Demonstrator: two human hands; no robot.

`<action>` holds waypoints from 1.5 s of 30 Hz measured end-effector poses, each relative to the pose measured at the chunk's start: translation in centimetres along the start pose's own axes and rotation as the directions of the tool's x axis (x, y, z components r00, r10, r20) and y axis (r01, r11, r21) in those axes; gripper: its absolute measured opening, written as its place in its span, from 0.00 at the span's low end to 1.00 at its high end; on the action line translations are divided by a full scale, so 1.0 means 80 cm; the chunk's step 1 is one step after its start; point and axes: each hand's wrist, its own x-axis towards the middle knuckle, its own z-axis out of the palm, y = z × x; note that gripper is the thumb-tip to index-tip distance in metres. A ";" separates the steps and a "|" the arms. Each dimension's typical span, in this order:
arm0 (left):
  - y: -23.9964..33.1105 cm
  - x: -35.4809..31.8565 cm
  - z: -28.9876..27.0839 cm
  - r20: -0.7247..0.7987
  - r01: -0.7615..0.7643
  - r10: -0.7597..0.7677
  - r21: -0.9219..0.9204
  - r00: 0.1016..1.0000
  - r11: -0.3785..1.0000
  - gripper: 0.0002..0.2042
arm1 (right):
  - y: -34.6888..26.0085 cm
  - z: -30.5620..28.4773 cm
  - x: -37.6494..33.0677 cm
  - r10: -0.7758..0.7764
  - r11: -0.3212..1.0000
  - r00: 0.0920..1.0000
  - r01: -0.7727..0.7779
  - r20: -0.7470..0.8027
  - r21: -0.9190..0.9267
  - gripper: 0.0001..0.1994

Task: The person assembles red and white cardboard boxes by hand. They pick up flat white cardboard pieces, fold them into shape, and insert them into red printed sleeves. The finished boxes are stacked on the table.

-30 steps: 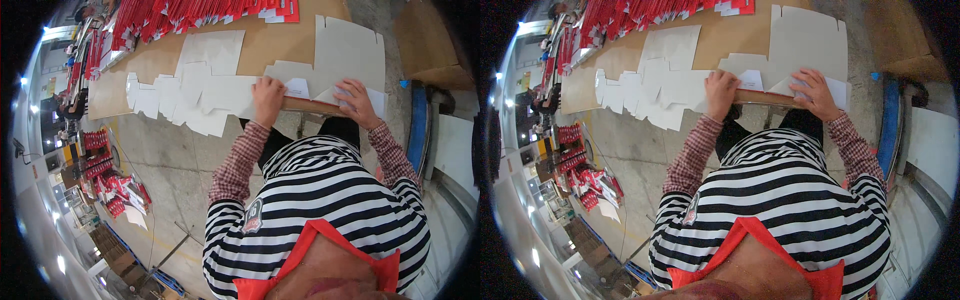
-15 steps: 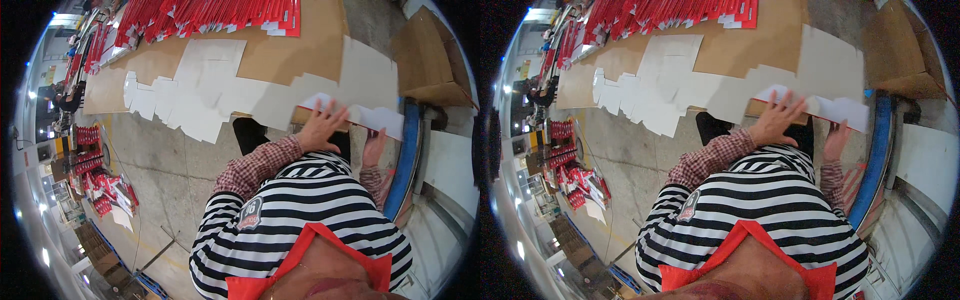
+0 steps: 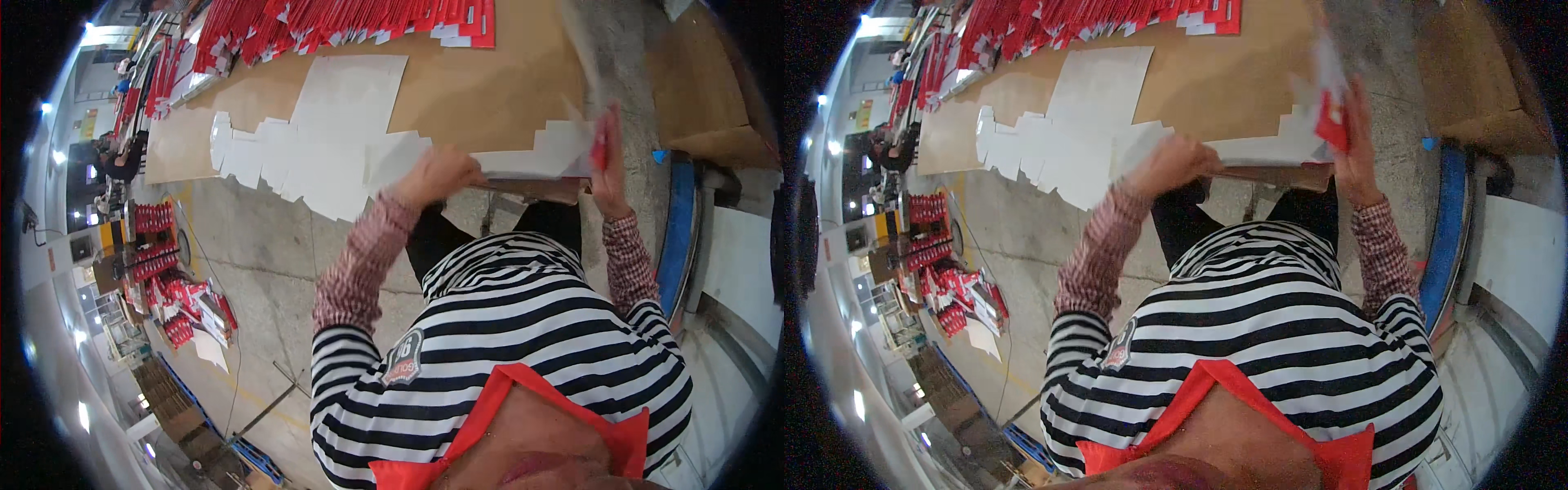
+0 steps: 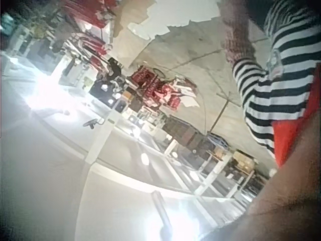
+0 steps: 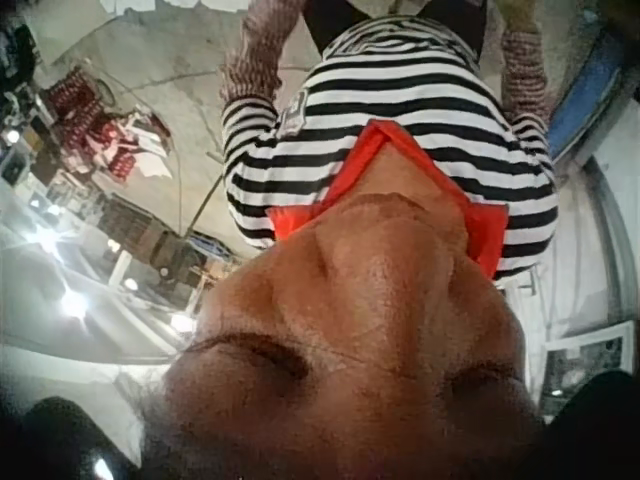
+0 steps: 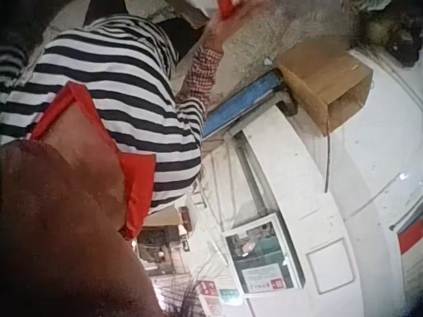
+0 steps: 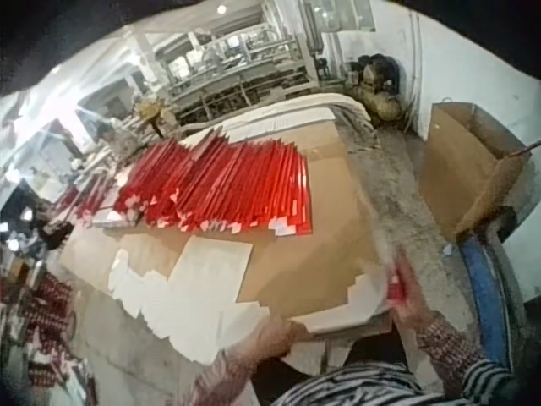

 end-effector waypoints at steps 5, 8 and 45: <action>-0.079 0.060 0.012 0.157 0.087 -0.056 -0.201 0.986 0.976 0.14 | 0.021 0.033 -0.015 0.031 0.714 0.887 0.303 0.461 -0.631 0.37; -0.116 0.016 0.011 -0.070 0.216 -0.274 -0.444 0.959 0.870 0.15 | 0.030 0.046 -0.029 0.027 0.646 0.894 0.325 0.447 -0.690 0.35; 0.035 -0.006 0.071 -0.463 -0.021 0.057 0.082 0.884 0.996 0.41 | -0.018 0.073 -0.001 -0.026 0.887 0.597 0.384 0.802 -0.256 0.34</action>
